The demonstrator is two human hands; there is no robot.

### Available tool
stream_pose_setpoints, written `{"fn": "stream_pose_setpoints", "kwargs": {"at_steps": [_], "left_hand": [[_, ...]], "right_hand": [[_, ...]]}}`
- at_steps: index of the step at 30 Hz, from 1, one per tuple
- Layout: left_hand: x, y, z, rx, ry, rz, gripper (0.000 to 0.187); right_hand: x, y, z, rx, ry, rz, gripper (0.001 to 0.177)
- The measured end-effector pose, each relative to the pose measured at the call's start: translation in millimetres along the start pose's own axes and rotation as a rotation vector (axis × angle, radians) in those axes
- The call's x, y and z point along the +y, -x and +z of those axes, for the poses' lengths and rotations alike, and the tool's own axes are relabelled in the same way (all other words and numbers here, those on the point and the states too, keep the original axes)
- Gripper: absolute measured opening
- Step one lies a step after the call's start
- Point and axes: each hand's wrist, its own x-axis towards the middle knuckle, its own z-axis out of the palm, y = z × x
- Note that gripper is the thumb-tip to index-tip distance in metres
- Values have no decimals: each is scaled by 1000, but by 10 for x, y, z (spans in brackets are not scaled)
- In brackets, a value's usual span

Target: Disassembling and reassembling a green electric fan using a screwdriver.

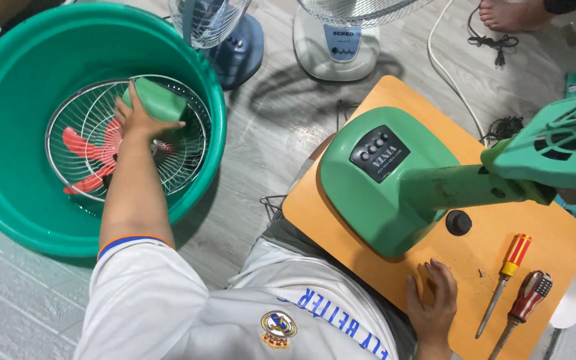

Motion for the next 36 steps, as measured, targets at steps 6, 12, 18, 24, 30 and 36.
{"fn": "stream_pose_setpoints", "kwargs": {"at_steps": [6, 12, 18, 24, 30, 36], "left_hand": [[-17, 90, 37, 64, -39, 6, 140], [-615, -179, 121, 152, 362, -115, 41], [-1218, -206, -41, 268, 893, -321, 46], [-1358, 204, -283, 30, 2128, -573, 35], [-1171, 602, -232, 66, 2435, -431, 40], [-864, 851, -212, 88, 2449, -337, 29]], "right_hand": [[-3, -41, -27, -6, -27, 65, 52], [-53, -68, -41, -13, -58, 30, 44], [-55, -81, -48, -31, -84, 63, 40], [-32, -59, -34, -49, -102, 113, 42], [57, -41, 2, -18, -121, 74, 42], [154, -21, 23, -29, -138, 83, 44]]}}
